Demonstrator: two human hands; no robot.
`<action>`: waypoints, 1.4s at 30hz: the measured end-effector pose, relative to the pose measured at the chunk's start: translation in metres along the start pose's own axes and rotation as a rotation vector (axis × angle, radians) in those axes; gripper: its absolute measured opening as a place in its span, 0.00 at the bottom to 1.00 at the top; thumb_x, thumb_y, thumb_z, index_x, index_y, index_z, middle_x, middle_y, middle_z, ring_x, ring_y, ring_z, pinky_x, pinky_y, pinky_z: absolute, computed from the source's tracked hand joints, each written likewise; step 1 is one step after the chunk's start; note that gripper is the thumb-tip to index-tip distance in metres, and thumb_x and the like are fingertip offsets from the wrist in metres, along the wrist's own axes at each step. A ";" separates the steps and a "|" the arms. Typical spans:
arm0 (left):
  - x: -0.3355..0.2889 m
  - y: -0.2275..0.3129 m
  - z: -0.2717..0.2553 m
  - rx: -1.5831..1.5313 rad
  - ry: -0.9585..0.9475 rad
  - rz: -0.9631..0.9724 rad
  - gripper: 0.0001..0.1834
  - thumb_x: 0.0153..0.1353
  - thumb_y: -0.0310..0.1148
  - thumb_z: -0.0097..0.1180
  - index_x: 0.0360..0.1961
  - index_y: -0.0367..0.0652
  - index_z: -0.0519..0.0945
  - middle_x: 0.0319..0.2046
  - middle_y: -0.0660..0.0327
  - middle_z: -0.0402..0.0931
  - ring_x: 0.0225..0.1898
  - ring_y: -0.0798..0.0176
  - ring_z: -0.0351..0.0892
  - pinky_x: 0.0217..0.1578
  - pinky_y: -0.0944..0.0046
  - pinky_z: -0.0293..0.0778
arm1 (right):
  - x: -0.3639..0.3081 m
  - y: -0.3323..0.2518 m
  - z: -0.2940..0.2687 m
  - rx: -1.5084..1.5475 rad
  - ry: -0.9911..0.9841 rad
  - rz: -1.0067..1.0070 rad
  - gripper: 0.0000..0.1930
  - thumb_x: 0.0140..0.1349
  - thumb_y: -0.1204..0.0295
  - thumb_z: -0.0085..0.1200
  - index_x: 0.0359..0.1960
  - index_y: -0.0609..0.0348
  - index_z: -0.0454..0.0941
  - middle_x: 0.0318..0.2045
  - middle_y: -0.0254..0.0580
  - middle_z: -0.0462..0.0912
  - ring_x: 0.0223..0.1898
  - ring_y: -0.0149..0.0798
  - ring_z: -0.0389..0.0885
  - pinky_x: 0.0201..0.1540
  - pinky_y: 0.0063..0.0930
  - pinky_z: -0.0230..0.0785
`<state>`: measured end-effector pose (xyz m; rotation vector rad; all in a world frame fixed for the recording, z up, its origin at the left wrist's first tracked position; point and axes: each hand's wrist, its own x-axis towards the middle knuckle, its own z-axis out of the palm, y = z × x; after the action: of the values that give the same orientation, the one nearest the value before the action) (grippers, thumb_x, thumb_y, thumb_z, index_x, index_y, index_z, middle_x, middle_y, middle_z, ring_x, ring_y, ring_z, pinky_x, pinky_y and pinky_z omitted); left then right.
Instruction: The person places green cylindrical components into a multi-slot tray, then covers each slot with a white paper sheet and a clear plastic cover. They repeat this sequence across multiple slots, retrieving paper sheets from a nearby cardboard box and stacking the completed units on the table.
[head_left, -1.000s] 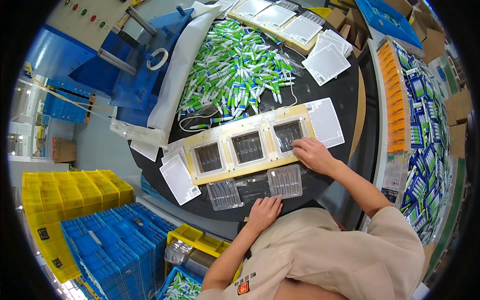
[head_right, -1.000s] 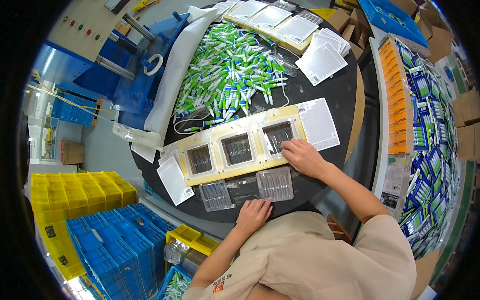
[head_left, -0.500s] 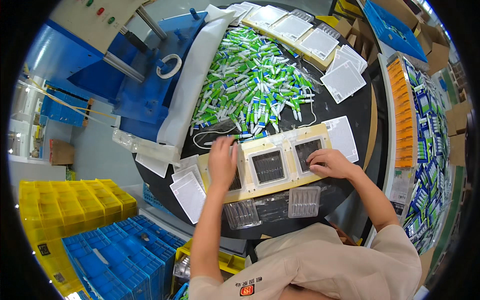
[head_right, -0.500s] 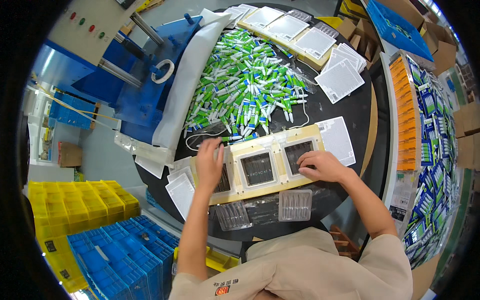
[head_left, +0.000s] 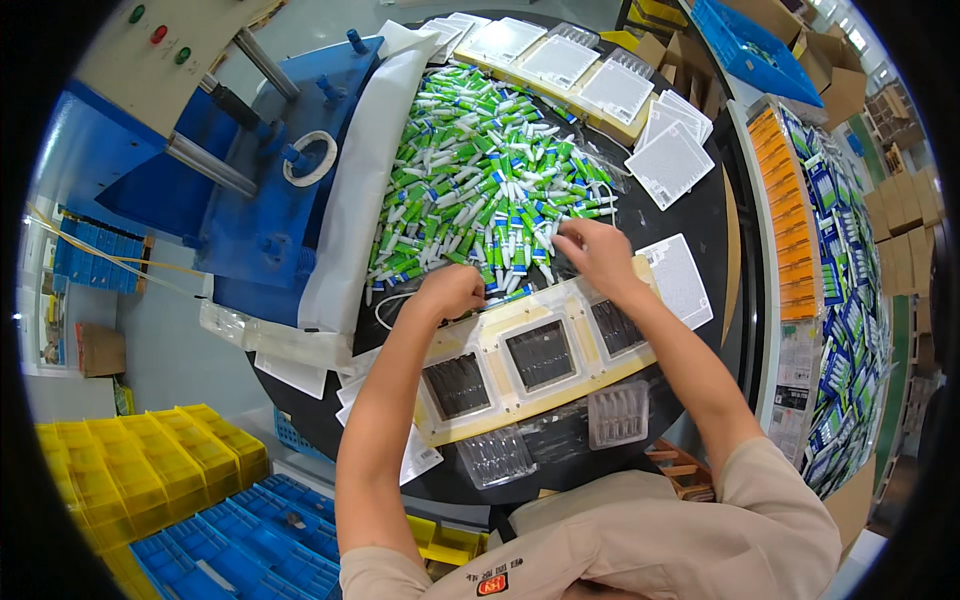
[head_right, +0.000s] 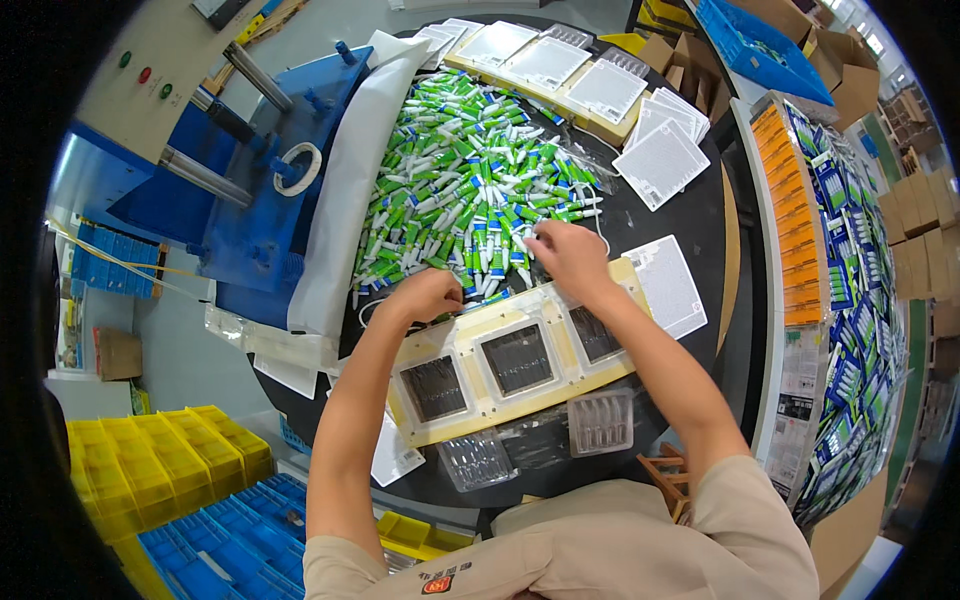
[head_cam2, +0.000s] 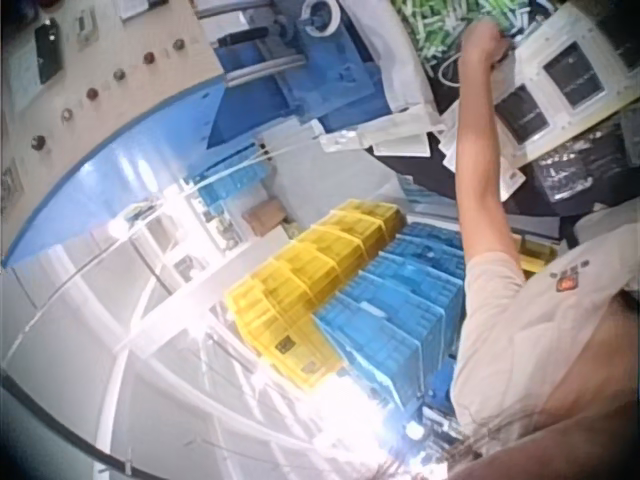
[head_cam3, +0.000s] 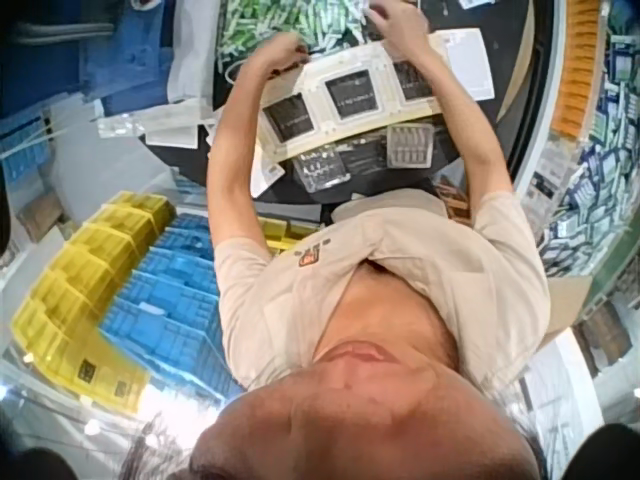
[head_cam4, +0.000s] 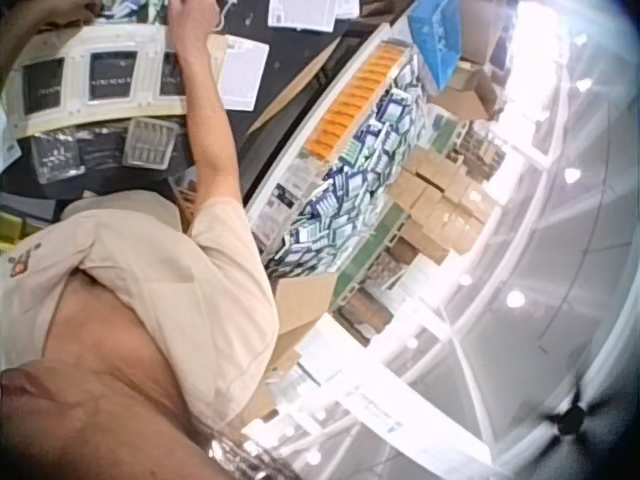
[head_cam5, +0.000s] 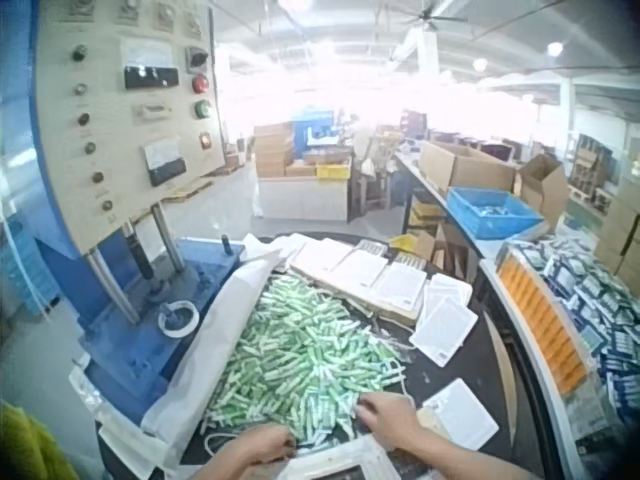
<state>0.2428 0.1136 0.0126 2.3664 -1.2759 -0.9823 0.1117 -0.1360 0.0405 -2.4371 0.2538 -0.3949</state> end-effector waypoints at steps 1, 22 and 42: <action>0.003 0.001 -0.001 0.049 -0.036 -0.021 0.09 0.58 0.34 0.67 0.34 0.39 0.87 0.27 0.50 0.84 0.30 0.47 0.83 0.33 0.50 0.76 | 0.010 -0.005 0.018 -0.106 -0.013 0.030 0.17 0.62 0.56 0.63 0.38 0.58 0.84 0.32 0.44 0.86 0.33 0.49 0.85 0.36 0.43 0.76; 0.013 0.013 -0.009 -0.100 0.503 -0.273 0.15 0.51 0.42 0.72 0.29 0.40 0.89 0.30 0.52 0.86 0.32 0.52 0.86 0.35 0.54 0.79 | -0.085 -0.027 -0.006 0.140 -0.095 -0.105 0.09 0.63 0.72 0.62 0.43 0.62 0.85 0.31 0.47 0.83 0.30 0.49 0.84 0.34 0.38 0.74; -0.196 0.086 0.173 -0.023 1.414 -0.177 0.17 0.52 0.16 0.67 0.45 0.38 0.85 0.43 0.54 0.84 0.43 0.53 0.86 0.44 0.60 0.81 | -0.126 -0.116 0.072 0.101 -0.117 -0.875 0.16 0.50 0.77 0.59 0.43 0.65 0.83 0.38 0.42 0.79 0.36 0.39 0.80 0.36 0.30 0.76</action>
<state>-0.0031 0.2370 0.0160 2.2397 -0.4447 0.6610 0.0281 0.0298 0.0328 -2.3399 -0.8895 -0.6045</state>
